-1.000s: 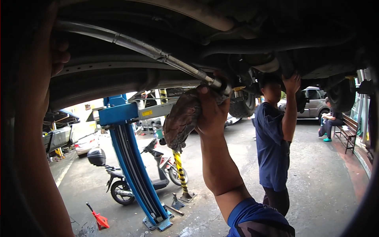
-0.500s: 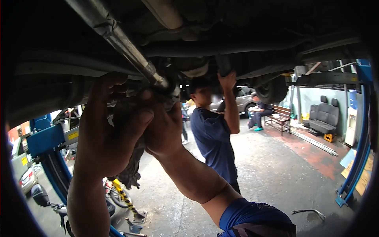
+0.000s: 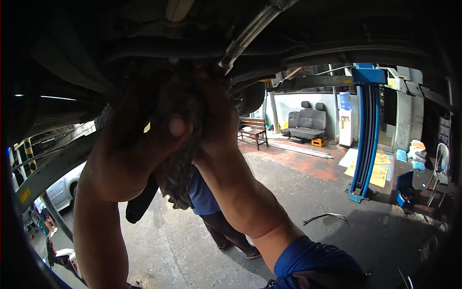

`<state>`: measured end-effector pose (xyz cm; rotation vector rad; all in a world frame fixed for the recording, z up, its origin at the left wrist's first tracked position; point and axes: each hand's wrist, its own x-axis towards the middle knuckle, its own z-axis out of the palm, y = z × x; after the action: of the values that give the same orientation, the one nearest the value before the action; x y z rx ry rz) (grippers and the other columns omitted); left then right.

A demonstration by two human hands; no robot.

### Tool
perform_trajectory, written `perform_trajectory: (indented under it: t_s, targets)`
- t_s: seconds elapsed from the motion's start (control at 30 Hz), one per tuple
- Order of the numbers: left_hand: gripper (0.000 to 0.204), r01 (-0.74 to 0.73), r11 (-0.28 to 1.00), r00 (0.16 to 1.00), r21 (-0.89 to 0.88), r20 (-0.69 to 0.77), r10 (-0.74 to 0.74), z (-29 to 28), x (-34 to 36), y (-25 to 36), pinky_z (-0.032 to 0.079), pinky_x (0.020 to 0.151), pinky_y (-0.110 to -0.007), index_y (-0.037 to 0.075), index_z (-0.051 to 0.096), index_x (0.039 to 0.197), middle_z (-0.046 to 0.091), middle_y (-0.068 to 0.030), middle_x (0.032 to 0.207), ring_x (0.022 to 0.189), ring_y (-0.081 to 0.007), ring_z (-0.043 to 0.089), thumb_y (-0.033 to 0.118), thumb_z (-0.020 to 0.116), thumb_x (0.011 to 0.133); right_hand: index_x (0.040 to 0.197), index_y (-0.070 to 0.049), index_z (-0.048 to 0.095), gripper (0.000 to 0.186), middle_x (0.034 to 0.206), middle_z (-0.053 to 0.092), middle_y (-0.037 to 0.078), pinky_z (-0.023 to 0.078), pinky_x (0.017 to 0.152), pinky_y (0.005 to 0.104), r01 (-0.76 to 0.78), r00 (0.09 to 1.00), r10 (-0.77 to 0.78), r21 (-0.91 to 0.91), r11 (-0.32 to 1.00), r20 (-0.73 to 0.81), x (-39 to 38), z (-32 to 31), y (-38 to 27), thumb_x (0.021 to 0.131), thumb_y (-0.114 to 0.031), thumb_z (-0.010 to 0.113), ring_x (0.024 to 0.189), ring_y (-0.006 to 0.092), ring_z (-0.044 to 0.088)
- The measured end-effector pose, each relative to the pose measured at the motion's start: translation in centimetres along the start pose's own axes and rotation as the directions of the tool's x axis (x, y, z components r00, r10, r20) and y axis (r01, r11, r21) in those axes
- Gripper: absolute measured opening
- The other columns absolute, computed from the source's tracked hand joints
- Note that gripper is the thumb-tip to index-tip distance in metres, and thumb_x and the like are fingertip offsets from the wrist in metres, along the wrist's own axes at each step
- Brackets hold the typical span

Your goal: Loosening or tightening bolts on a vehicle's undercarriage using a ratchet wrench.

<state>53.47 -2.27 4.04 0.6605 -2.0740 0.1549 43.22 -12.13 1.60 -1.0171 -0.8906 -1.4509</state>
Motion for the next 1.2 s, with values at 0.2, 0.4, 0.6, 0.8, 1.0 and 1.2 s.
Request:
perform_trajectory:
  t_s: [0.2, 0.4, 0.6, 0.8, 1.0, 1.2]
  targets:
    - [0.064, 0.191, 0.598, 0.979, -0.778, 0.191, -0.064, 1.9, 0.2, -5.3, 0.037, 0.098, -0.031, -0.002, 0.037, 0.135, 0.053, -0.0128, 0.124, 0.113, -0.0195, 0.049, 0.028, 0.065, 0.086, 0.102, -0.005, 0.056, 0.017, 0.087, 0.061, 0.007, 0.053, 0.066, 0.0269, -0.053, 0.994, 0.029, -0.237, 0.97, -0.104, -0.3, -0.2, -2.1, 0.09, -0.018, 0.057, 0.076, 0.0152, 0.063]
    - [0.065, 0.237, 0.246, 0.971, -0.94, 0.233, -0.047, 5.3, -0.4, -6.2, 0.044, 0.092, -0.033, 0.0, 0.03, 0.137, 0.052, -0.0128, 0.122, 0.11, -0.0216, 0.053, 0.022, 0.063, 0.086, 0.098, -0.004, 0.057, 0.018, 0.083, 0.062, 0.006, 0.052, 0.063, 0.0265, -0.134, 0.975, 0.02, -0.508, 0.851, -0.223, -0.7, 0.8, -3.9, 0.087, -0.018, 0.062, 0.072, 0.0141, 0.063]
    - [0.058, 0.099, 0.158, 0.994, -0.982, 0.105, 0.03, 9.3, 0.2, -6.4, 0.059, 0.069, -0.037, 0.002, 0.031, 0.134, 0.056, -0.0134, 0.108, 0.088, -0.023, 0.064, 0.018, 0.059, 0.086, 0.094, -0.002, 0.059, 0.015, 0.081, 0.062, 0.004, 0.049, 0.063, 0.0256, -0.156, 0.985, 0.038, -0.784, 0.601, -0.166, -0.6, 1.6, -6.5, 0.085, -0.013, 0.064, 0.07, 0.0108, 0.061]
    - [0.045, 0.131, -0.179, 0.991, -0.975, 0.128, 0.025, 13.0, -0.4, -6.5, 0.06, 0.065, -0.038, 0.001, 0.037, 0.125, 0.059, -0.0155, 0.097, 0.073, -0.0264, 0.067, 0.02, 0.053, 0.088, 0.117, 0.001, 0.046, 0.051, 0.1, 0.059, 0.009, 0.048, 0.075, 0.0267, -0.122, 0.993, 0.042, -0.955, 0.27, -0.115, -0.4, 1.6, -7.8, 0.076, -0.016, 0.07, 0.09, 0.0145, 0.059]
    - [0.033, 0.238, -0.269, 0.926, -0.933, 0.134, 0.354, 16.4, 0.1, -7.1, 0.046, 0.082, -0.029, 0.003, 0.043, 0.119, 0.058, -0.0064, 0.099, 0.091, -0.0156, 0.057, 0.016, 0.054, 0.09, 0.122, -0.002, 0.046, 0.06, 0.101, 0.056, 0.006, 0.045, 0.083, 0.029, -0.263, 0.961, -0.01, -0.907, -0.328, -0.275, -1.4, 4.0, -10.3, 0.071, -0.013, 0.076, 0.096, 0.015, 0.054]
    - [0.055, 0.154, -0.339, 0.955, -0.928, 0.052, 0.293, 17.2, -1.8, -5.4, 0.037, 0.098, -0.032, 0.001, 0.023, 0.138, 0.047, -0.0101, 0.124, 0.113, -0.0187, 0.046, 0.014, 0.052, 0.094, 0.115, 0.005, 0.046, 0.059, 0.089, 0.061, 0.006, 0.046, 0.077, 0.0275, -0.281, 0.96, -0.117, -0.881, -0.381, -0.255, -1.8, 5.5, -9.6, 0.068, -0.014, 0.077, 0.085, 0.014, 0.058]
